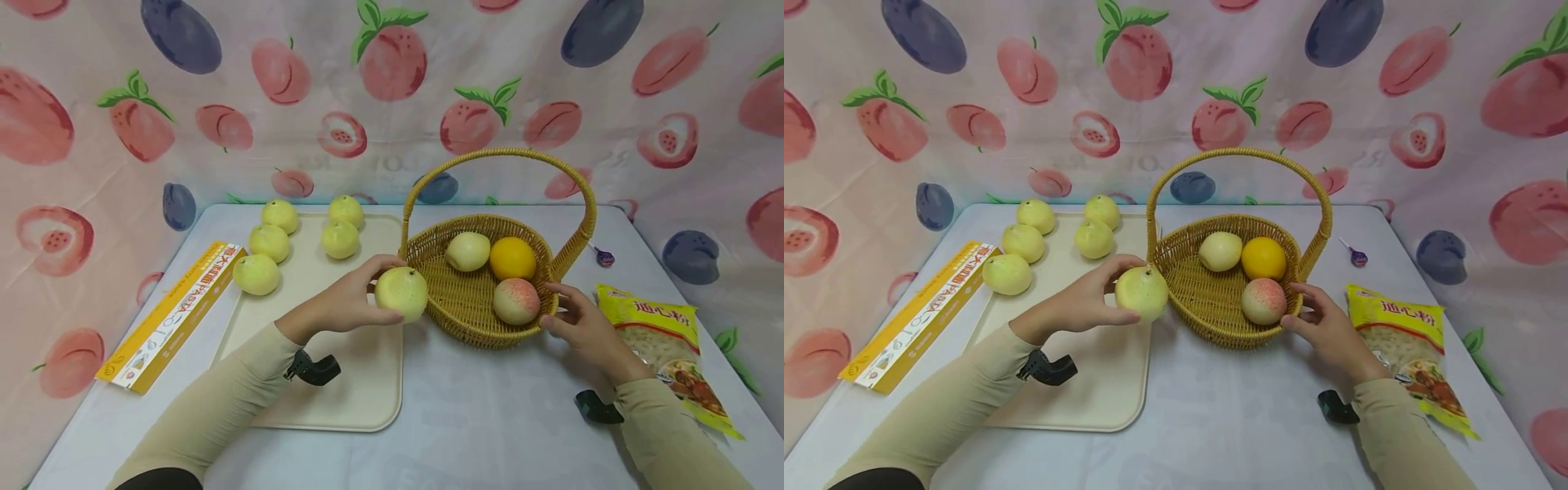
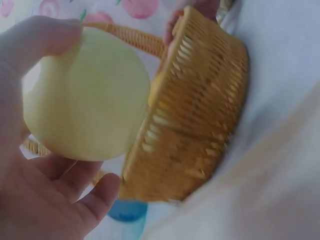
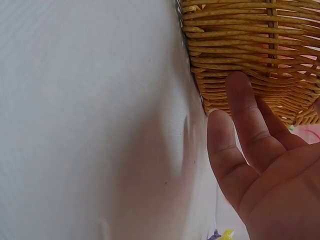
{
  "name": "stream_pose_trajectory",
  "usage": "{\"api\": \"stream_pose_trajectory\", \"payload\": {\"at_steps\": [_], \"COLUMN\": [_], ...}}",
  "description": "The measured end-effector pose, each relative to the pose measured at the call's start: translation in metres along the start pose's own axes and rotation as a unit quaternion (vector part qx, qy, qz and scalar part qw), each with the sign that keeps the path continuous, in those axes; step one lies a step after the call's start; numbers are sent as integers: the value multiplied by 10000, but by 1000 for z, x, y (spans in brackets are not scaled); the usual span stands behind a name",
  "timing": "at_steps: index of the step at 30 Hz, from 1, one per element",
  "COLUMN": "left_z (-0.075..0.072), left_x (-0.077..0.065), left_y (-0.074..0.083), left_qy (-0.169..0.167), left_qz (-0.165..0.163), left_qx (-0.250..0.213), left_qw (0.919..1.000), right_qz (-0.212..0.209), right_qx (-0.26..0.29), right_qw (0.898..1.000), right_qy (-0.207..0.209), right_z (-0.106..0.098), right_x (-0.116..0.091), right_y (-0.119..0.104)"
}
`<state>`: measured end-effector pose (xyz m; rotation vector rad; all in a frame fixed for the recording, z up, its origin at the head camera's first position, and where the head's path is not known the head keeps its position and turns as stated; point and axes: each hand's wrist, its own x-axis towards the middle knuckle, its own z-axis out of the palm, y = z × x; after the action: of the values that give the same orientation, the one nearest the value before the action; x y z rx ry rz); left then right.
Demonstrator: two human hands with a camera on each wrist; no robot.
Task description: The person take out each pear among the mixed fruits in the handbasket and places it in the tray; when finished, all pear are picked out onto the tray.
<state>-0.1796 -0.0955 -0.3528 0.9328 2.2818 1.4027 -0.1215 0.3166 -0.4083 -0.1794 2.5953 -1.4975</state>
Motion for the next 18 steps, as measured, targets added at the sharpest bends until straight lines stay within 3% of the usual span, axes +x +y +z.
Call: {"api": "stream_pose_trajectory", "payload": {"at_steps": [10,18], "left_z": [-18,-37], "left_x": [-22,-37], "left_y": [-27,-43], "left_qy": [663,1000], "left_qz": [-499,-1068], "left_qx": [273,586], "left_qw": [9962,9875], "right_qz": [67,172], "right_qx": [-123,-200], "right_qw": [9999,9997], "right_qy": [5,-4], "right_z": [0,0], "right_x": [0,1], "right_y": [-2,-1]}}
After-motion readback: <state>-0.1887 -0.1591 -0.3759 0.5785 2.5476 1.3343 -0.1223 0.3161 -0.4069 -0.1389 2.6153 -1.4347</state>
